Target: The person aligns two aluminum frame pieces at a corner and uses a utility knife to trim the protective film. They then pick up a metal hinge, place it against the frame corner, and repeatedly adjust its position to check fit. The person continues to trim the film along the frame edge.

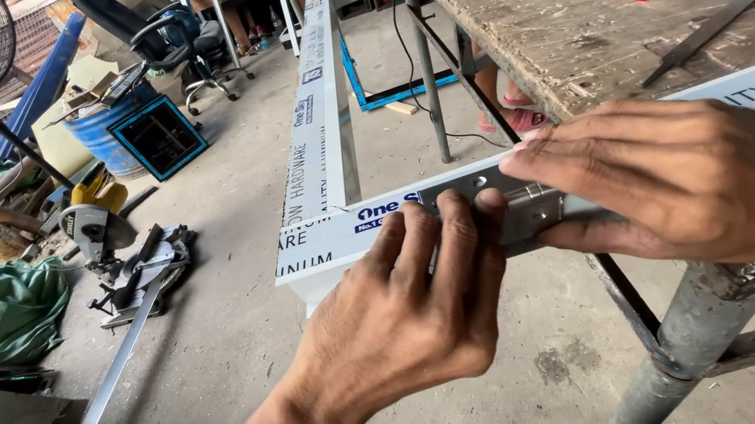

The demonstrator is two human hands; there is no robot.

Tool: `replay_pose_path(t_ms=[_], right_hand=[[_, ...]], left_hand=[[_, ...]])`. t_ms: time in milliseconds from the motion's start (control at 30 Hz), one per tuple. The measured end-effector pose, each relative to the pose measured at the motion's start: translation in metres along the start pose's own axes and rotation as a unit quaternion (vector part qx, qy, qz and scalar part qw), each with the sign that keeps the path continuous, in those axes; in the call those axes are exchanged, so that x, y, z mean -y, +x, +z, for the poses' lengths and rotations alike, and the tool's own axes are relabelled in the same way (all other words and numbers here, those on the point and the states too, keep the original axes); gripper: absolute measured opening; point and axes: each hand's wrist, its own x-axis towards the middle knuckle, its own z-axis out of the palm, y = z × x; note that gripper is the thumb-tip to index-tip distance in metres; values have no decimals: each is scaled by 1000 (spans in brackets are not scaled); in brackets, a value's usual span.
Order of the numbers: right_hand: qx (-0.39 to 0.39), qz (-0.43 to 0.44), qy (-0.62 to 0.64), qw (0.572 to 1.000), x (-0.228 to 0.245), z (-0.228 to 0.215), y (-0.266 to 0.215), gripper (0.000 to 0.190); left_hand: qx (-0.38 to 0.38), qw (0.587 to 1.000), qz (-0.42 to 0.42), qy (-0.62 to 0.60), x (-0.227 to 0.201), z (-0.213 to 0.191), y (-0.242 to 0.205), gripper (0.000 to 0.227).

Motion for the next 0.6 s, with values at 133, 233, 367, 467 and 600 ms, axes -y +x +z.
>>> replay_pose_path(t_ms=[133, 233, 367, 467, 600], right_hand=[[7, 38, 47, 998, -1, -2, -7, 55], [9, 40, 93, 995, -4, -6, -11, 53], [-17, 83, 147, 985, -3, -6, -7, 38], [-10, 73, 110, 991, -3, -5, -7, 38], [-18, 81, 117, 990, -2, -4, -9, 39]], left_hand=[[1, 1000, -4, -27, -2, 4, -2, 28], [10, 999, -7, -43, -1, 5, -5, 29], [-2, 998, -13, -67, -1, 6, -5, 26], [12, 998, -6, -64, 0, 5, -6, 29], [15, 999, 4, -51, 1, 6, -8, 29]])
